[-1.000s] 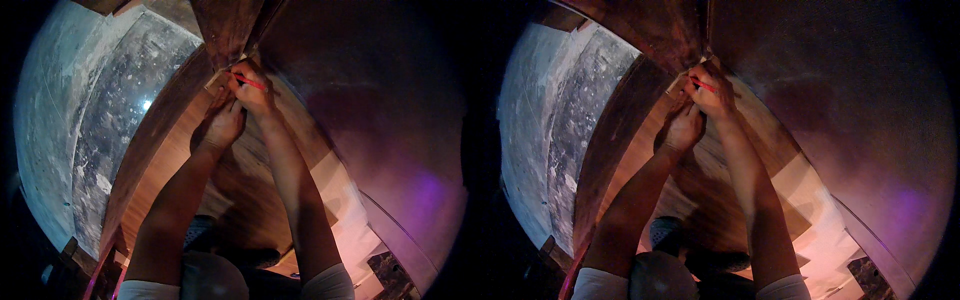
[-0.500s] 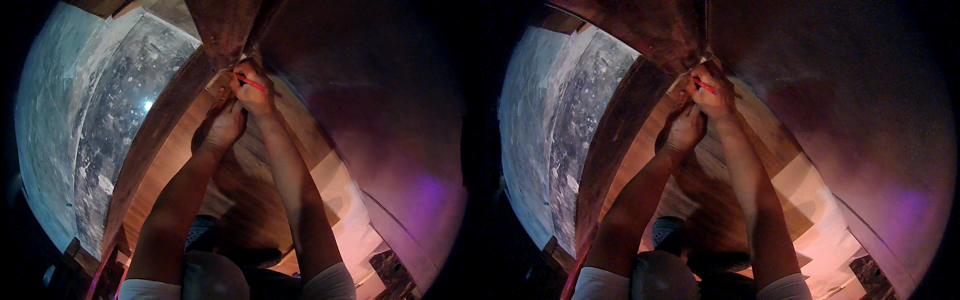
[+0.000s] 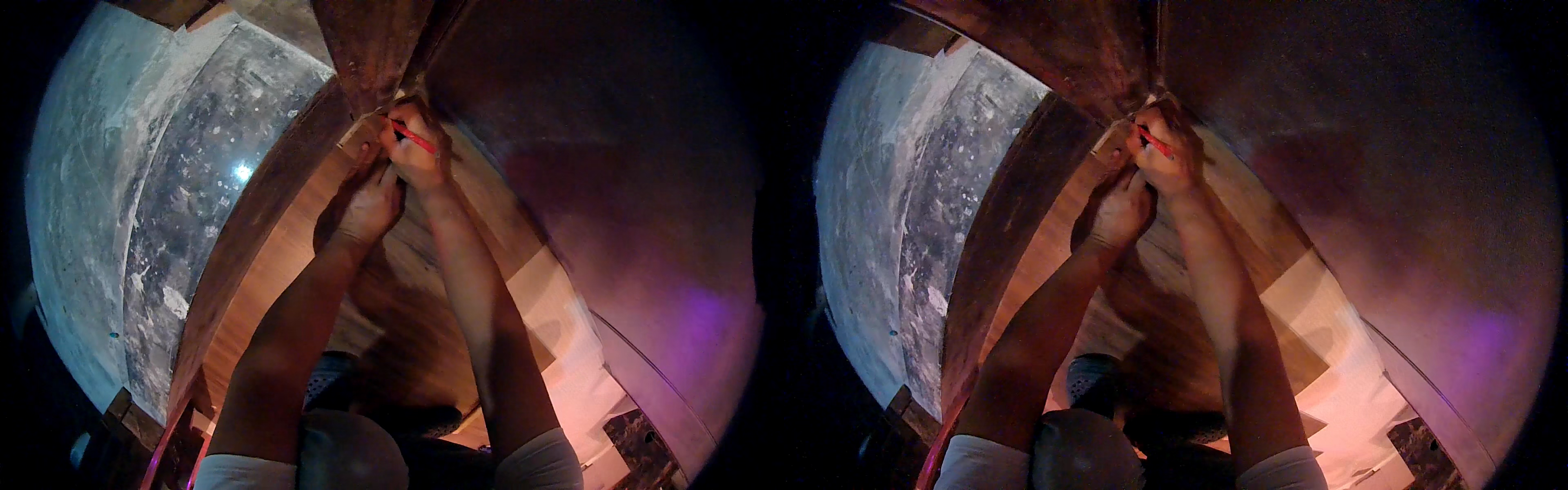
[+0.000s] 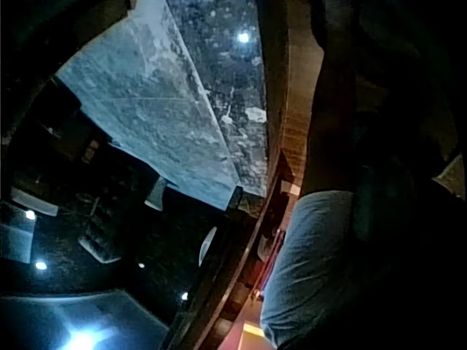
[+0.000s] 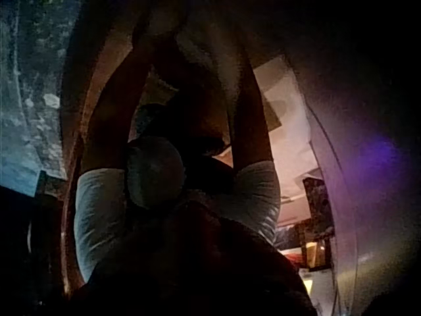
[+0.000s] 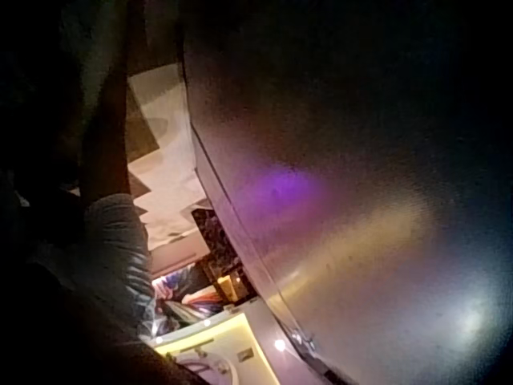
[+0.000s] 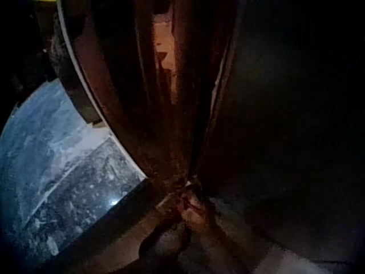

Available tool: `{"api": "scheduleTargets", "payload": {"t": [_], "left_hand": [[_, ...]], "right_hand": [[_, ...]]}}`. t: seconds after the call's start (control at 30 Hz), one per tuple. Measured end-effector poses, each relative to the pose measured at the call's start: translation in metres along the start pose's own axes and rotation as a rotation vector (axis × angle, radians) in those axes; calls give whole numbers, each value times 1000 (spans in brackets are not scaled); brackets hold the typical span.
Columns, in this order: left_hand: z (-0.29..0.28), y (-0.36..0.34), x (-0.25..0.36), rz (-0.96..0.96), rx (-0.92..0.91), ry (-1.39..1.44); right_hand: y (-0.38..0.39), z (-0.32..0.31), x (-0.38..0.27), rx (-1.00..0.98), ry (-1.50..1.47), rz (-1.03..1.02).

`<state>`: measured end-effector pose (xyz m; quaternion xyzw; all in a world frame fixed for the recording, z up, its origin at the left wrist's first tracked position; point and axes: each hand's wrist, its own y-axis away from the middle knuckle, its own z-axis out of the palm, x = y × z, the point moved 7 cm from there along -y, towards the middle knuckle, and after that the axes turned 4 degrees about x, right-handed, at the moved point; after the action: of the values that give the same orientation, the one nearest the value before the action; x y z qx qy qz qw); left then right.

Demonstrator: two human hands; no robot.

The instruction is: The person marks a laminate flooring plank with a pencil, cuts it using a table saw, and then positions and fits the cut piece into place on the floor by a doorway.

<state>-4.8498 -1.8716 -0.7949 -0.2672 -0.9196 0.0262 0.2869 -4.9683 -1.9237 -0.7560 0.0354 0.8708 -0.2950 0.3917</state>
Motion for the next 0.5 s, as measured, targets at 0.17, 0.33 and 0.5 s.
{"api": "scheduleTargets", "payload": {"t": [0.17,0.33,0.5], "left_hand": [[-9,-3,3,31,17,-24],[-12,-4,6,31,11,-55],[-16,-6,11,85,74,-113]], "right_hand": [[2,1,-1,-6,0,60],[4,4,3,-51,58,41],[1,3,1,13,13,17]]}}
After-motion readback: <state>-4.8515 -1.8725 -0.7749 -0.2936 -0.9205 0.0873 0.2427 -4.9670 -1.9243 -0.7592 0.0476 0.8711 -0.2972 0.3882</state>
